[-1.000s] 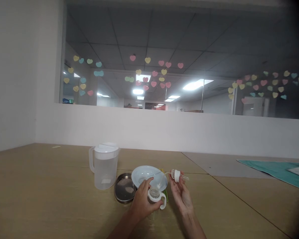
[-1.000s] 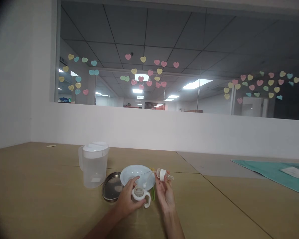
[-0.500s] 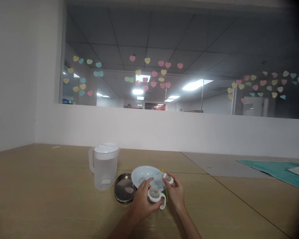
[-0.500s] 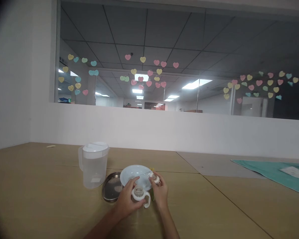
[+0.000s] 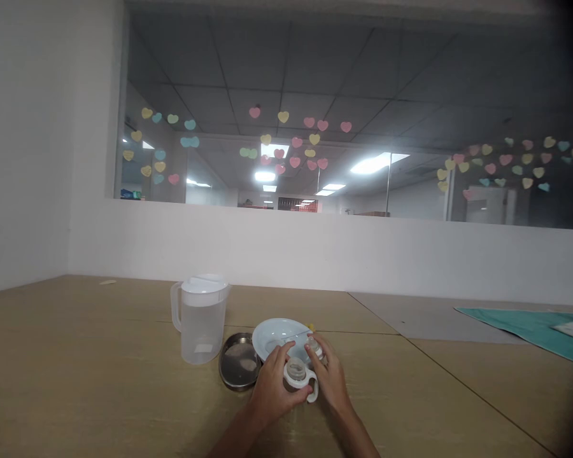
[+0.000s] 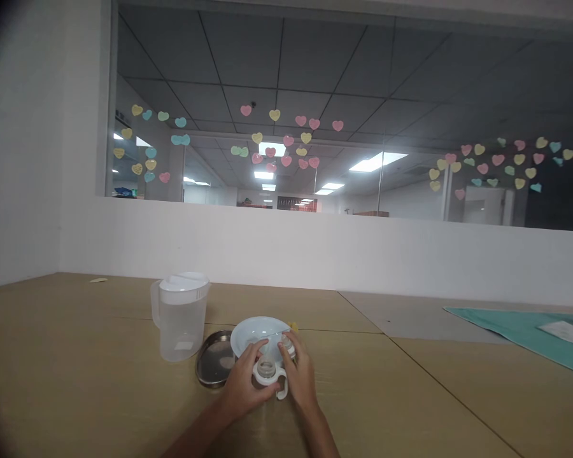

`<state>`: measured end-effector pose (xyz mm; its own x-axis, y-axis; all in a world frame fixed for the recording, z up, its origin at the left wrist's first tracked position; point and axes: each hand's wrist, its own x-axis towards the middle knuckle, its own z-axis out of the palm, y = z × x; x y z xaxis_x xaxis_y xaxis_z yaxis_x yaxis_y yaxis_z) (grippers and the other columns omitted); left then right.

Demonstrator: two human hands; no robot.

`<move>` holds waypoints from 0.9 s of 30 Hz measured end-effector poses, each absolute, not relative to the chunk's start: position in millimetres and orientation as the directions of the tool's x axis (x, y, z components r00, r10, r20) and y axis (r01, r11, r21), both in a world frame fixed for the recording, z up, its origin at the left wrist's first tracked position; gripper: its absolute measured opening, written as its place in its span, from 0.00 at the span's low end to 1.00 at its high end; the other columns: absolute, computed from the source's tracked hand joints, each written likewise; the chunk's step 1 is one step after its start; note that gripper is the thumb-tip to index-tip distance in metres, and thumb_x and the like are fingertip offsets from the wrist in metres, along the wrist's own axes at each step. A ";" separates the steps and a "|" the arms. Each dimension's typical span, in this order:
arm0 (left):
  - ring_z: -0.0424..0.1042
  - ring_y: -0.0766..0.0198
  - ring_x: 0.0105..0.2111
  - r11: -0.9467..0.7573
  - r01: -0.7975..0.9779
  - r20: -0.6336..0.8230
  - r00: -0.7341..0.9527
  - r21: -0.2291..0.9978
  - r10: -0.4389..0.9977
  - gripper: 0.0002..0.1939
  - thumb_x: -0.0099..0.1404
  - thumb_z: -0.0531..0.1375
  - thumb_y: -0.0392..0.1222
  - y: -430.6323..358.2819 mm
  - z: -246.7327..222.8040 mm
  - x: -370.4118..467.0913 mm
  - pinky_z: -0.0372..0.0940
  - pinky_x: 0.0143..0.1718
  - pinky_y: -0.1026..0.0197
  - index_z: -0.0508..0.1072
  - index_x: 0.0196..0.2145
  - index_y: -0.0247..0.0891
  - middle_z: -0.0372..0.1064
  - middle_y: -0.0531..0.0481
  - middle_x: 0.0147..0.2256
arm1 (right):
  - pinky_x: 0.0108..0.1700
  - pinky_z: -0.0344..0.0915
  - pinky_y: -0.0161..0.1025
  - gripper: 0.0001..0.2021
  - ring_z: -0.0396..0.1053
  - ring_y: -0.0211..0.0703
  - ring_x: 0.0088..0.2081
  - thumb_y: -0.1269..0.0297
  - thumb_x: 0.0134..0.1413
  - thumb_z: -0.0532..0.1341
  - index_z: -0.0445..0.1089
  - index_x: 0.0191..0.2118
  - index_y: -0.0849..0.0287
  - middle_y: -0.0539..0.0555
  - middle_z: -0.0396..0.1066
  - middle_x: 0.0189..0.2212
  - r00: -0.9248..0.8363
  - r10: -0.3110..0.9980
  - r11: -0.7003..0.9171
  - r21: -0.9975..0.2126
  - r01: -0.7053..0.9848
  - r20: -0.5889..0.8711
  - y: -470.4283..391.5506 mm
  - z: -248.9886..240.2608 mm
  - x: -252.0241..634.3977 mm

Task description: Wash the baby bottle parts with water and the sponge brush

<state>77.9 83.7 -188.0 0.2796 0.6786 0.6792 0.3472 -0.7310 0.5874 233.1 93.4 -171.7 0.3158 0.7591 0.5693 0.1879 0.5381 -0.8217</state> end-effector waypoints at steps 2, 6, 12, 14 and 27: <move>0.66 0.56 0.43 -0.727 0.350 0.678 0.274 0.590 0.682 0.37 0.48 0.64 0.41 82.4 -186.8 77.7 0.63 0.48 0.53 0.59 0.56 0.37 0.66 0.44 0.45 | 0.54 0.58 0.45 0.18 0.66 0.52 0.49 0.52 0.35 0.69 0.76 0.34 0.56 0.57 0.73 0.45 0.372 0.703 0.570 -0.793 0.214 0.606 93.8 -171.1 234.2; 0.67 0.56 0.42 -0.725 0.356 0.680 0.267 0.590 0.683 0.37 0.48 0.65 0.41 81.3 -185.5 77.7 0.63 0.47 0.54 0.60 0.55 0.37 0.66 0.44 0.44 | 0.45 0.63 0.44 0.18 0.69 0.50 0.39 0.49 0.36 0.67 0.75 0.32 0.58 0.55 0.75 0.35 0.426 0.678 0.553 -0.798 0.241 0.598 95.4 -171.5 238.3; 0.67 0.56 0.42 -0.728 0.367 0.683 0.269 0.580 0.679 0.37 0.48 0.65 0.42 83.2 -187.7 78.2 0.64 0.46 0.54 0.59 0.56 0.39 0.66 0.45 0.43 | 0.31 0.62 0.37 0.21 0.65 0.42 0.27 0.45 0.37 0.66 0.72 0.26 0.61 0.51 0.71 0.23 0.479 0.722 0.493 -0.857 0.150 0.500 98.4 -172.1 242.4; 0.67 0.56 0.41 -0.725 0.370 0.679 0.271 0.580 0.682 0.37 0.49 0.64 0.41 83.0 -187.6 78.2 0.64 0.46 0.54 0.59 0.56 0.39 0.66 0.46 0.42 | 0.29 0.60 0.36 0.21 0.62 0.39 0.25 0.45 0.35 0.67 0.71 0.24 0.61 0.49 0.69 0.21 0.494 0.728 0.505 -0.859 0.083 0.475 99.6 -172.0 243.1; 0.66 0.56 0.41 -0.737 0.363 0.692 0.273 0.570 0.669 0.36 0.49 0.64 0.41 83.2 -187.3 78.4 0.64 0.46 0.54 0.60 0.55 0.38 0.66 0.45 0.42 | 0.30 0.64 0.32 0.19 0.67 0.37 0.26 0.52 0.26 0.74 0.72 0.24 0.60 0.50 0.72 0.23 0.426 0.855 0.465 -0.801 -0.377 0.296 95.1 -163.6 239.7</move>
<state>78.4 83.2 -187.3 0.2726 0.6688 0.6917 0.3627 -0.7373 0.5700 239.7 95.1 -163.6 0.4257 0.8552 0.2956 -0.3775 0.4647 -0.8010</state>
